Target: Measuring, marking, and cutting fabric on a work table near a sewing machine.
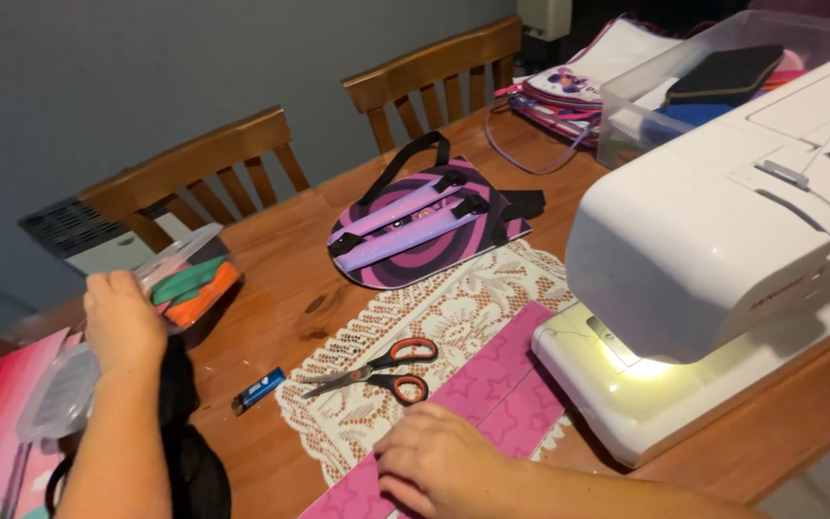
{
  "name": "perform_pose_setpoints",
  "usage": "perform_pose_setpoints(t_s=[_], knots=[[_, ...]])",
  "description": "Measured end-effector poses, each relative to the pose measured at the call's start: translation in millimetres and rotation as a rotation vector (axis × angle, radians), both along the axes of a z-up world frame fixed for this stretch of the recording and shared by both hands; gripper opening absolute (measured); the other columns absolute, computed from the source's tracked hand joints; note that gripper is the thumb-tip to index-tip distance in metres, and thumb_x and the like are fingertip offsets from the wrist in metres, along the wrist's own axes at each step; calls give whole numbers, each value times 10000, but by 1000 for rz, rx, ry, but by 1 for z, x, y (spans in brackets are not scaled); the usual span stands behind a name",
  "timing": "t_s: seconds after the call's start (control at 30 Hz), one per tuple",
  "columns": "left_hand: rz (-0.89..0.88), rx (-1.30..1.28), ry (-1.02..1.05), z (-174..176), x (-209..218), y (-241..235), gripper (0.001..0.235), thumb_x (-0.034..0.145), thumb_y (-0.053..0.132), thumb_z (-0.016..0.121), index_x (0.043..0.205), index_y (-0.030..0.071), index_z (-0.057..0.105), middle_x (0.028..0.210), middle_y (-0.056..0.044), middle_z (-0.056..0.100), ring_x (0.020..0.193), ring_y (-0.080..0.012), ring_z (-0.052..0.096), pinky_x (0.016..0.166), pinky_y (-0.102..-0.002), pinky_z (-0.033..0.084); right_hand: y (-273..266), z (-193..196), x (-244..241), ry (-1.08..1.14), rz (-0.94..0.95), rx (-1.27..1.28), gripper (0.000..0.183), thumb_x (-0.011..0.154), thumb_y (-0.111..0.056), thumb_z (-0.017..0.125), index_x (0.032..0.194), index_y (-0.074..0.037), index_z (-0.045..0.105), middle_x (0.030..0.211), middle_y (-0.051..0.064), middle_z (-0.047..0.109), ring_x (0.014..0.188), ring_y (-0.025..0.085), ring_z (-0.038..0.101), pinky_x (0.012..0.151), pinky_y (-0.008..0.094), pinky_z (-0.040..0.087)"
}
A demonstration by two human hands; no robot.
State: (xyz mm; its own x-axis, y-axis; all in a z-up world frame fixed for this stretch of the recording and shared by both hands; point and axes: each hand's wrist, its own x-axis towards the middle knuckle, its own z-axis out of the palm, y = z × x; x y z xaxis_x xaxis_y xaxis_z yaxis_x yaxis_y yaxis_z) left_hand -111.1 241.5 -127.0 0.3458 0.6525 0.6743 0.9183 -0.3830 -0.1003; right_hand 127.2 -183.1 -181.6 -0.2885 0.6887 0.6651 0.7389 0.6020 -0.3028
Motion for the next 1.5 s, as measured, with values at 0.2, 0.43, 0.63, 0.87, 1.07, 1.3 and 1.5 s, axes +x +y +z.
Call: perform_pose_setpoints(t_s=[0.2,0.43,0.63,0.87,1.07,1.3,1.5], knots=[[-351,-66,-322,44,-25,-102,162,1053,34,608,1204,-22,605,1175,-237,583,1105,-440,555,918,-543,427,3,17,4,405,-116,-228,425,948,-326,681,1264,-51,606,1265,136,687,1120,303,677,977,458,529],[-566,-885,-1145,31,19,-247,117,1030,182,546,1102,90,560,626,-25,475,520,-97,377,488,-243,266,2,37,6,961,60,-472,917,859,-403,739,1551,-53,249,1649,159,337,1486,294,435,1124,450,464],[-1018,-1190,-1645,-15,50,-294,244,995,41,563,1224,-32,517,1139,-208,657,1041,-211,642,985,-339,524,6,22,5,1140,245,-267,814,891,-368,745,1481,-7,316,1409,172,493,1319,264,514,1137,415,470],[-693,-1293,-1653,7,78,-316,602,827,186,655,1384,-20,555,1244,-185,676,1044,-254,633,952,-416,531,-9,52,7,1163,161,-248,1097,743,-350,875,1607,-226,210,1545,126,372,1397,265,462,1049,421,581],[-564,-1203,-1554,33,57,-320,545,947,-44,366,1452,6,563,1350,-188,654,1180,-272,601,1010,-410,500,-8,53,13,979,-236,-193,1201,539,-401,956,1533,-162,325,1510,134,317,1402,301,435,1019,483,645],[-783,-1185,-1327,44,37,-340,860,820,469,546,1550,42,388,1529,-179,555,1340,-269,587,1064,-429,489,3,26,21,611,-371,28,1153,597,-198,982,1516,-42,304,1485,212,368,1424,350,400,1217,492,355],[-739,-1116,-1235,27,42,-347,1145,615,341,826,1592,104,278,1473,-129,549,1275,-236,610,1065,-376,503,12,7,24,347,-276,307,1090,708,-146,915,1561,-44,243,1494,232,356,1441,393,385,1250,563,382]])
